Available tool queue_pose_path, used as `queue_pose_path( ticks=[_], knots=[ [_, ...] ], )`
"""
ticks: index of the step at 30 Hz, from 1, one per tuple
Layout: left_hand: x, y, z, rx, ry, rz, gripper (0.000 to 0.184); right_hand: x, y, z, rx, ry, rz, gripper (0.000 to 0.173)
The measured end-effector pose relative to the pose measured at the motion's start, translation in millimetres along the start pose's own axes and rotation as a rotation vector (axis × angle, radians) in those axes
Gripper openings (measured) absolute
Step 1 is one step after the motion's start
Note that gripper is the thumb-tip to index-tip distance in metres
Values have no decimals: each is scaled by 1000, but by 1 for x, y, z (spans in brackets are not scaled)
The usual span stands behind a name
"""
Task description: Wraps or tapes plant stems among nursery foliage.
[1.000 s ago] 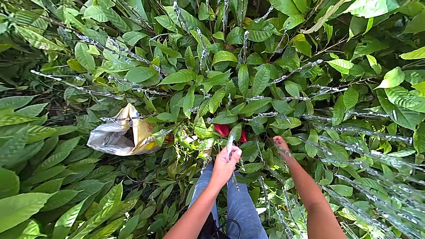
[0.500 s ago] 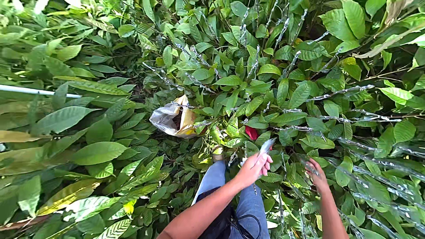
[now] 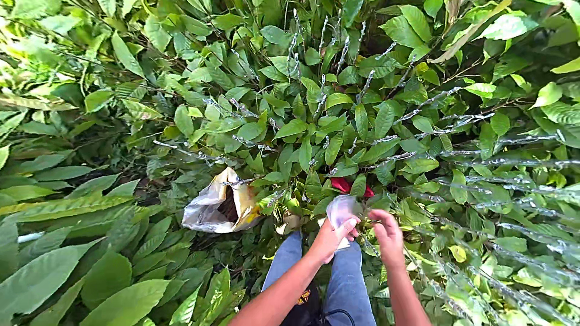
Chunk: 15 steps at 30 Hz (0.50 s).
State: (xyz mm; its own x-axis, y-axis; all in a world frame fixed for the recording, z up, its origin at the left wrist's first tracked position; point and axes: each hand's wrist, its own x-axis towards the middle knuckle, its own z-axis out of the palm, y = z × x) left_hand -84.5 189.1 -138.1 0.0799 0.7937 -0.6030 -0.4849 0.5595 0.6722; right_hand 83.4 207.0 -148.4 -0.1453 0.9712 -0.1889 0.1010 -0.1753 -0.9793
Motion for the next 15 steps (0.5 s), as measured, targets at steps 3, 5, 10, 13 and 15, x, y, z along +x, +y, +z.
queue_pose_path(
  ticks=[3, 5, 10, 13, 15],
  knots=[
    [-19, 4, -21, 43, 20, 37, 14, -13, 1, 81, 417, 107, 61, 17],
    [-28, 5, -34, 87, 13, 70, 14, -19, -11, 101, 691, 243, 158, 23],
    [-35, -3, -63, 253, -106, 83, 12, -22, -37, 54, 1009, 577, 81, 33],
    [-25, -13, -72, 312, -96, 95, 15, -33, -31, 19, 692, 544, -12, 26],
    [-16, -11, -71, 333, -44, 105, 12, -43, -21, 12, 235, 458, 11, 18]
  ],
)
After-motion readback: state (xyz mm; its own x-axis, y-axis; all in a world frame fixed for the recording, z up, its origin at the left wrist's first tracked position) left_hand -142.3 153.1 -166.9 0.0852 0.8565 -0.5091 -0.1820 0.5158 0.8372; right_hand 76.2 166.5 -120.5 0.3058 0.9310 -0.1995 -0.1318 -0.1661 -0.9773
